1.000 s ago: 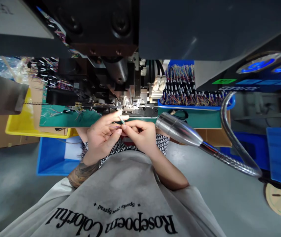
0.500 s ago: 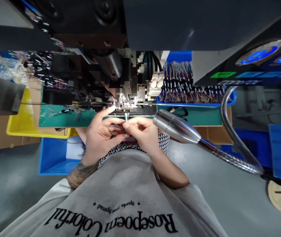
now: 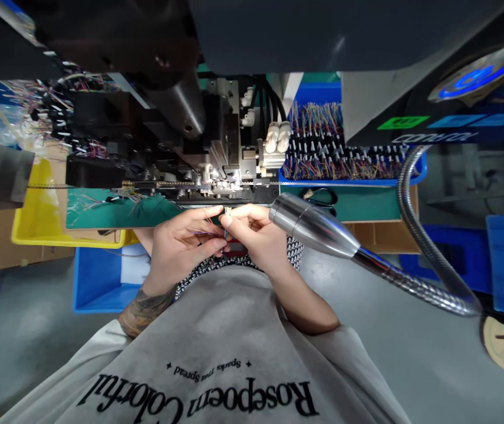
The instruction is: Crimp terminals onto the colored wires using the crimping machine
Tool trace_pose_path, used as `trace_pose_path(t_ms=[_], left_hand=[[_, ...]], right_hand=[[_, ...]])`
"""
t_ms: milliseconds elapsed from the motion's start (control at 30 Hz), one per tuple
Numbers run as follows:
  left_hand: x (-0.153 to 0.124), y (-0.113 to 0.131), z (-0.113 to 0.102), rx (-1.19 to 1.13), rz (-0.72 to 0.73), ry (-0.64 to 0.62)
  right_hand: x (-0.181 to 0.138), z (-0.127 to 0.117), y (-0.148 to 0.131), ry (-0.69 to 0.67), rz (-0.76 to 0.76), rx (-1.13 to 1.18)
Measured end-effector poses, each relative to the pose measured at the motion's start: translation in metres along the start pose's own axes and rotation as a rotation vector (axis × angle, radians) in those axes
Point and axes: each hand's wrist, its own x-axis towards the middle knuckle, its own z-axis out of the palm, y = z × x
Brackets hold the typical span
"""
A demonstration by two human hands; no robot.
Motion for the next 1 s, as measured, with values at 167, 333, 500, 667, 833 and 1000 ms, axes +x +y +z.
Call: trace_pose_path(t_ms=[167, 333, 500, 667, 833, 1000], left_hand=[[0.0, 0.002, -0.001, 0.049, -0.001, -0.099], [0.001, 0.01, -0.003, 0.111, -0.014, -0.15], [0.004, 0.015, -0.001, 0.165, -0.011, -0.172], [0.007, 0.02, 0.0, 0.215, 0.023, -0.181], [0.008, 0.024, 0.0, 0.272, 0.07, -0.196], [0.007, 0.025, 0.001, 0.265, 0.039, -0.19]], right_hand=[[-0.006, 0.001, -0.004, -0.059, 0.067, 0.002], [-0.011, 0.003, -0.007, -0.042, 0.066, 0.016], [-0.013, 0.005, -0.008, 0.03, 0.015, -0.02], [-0.014, 0.005, -0.008, 0.072, 0.01, -0.064], [-0.015, 0.005, -0.009, 0.111, -0.025, -0.09], [-0.015, 0.004, -0.008, 0.094, -0.019, -0.02]])
